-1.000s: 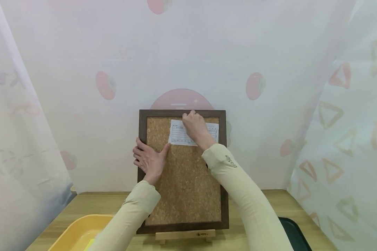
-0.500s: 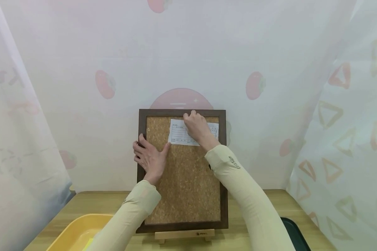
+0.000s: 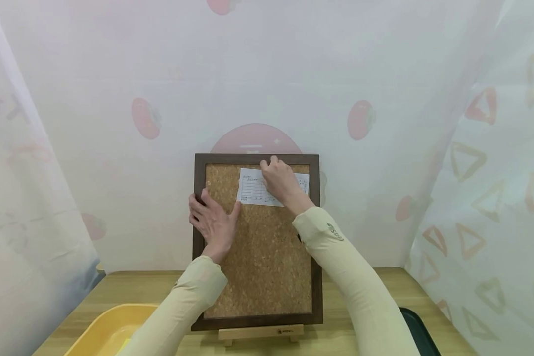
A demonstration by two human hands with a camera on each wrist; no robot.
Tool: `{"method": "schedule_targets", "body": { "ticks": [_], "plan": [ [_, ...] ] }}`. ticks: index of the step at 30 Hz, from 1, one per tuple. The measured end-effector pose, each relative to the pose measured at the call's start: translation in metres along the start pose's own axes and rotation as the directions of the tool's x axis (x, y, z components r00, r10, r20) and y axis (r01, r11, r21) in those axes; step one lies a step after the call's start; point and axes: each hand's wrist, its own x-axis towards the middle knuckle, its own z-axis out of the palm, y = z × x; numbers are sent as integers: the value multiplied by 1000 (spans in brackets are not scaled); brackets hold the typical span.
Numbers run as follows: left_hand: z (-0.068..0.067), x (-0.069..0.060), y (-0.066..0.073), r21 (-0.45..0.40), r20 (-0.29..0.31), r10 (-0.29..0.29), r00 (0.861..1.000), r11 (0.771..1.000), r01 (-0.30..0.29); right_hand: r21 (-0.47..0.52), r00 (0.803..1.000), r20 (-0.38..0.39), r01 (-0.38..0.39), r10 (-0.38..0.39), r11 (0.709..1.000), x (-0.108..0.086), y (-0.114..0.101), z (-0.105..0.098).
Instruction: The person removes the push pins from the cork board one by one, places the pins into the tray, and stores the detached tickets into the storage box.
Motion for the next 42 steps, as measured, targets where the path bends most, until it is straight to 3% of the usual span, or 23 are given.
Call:
{"method": "schedule_targets", "body": {
  "ticks": [4, 8, 11, 20, 27, 32, 37, 42],
  "plan": [
    [1, 1, 0, 19, -39, 86, 996, 996, -85, 20, 999, -35, 19, -18, 1000, -4, 5, 0],
    [3, 1, 0, 59, -81, 212, 974, 976, -208, 80, 999, -44, -2, 6, 997, -8, 6, -2],
    [5, 1, 1, 74, -98, 258, 961, 965, -251, 134, 999, -33, -28, 33, 991, -10, 5, 0],
    [7, -1, 5, 27, -75, 196, 978, 980, -195, 161, 994, -101, -31, 48, 986, -16, 0, 9],
    [8, -1, 11, 2, -76, 184, 980, 983, -184, 191, 989, -140, -25, 53, 981, -18, 2, 13],
    [8, -1, 12, -1, -33, 166, 986, 986, -166, 234, 988, -143, -22, 57, 972, -23, 2, 14],
    [2, -2, 8, -136, 17, 129, 992, 983, -125, 250, 985, -140, -64, 102, 966, -32, 2, 12],
    [-10, 0, 6, -295, 73, 89, 993, 953, -64, 293, 971, -172, -109, 164, 950, -42, 6, 5]
  ]
}}
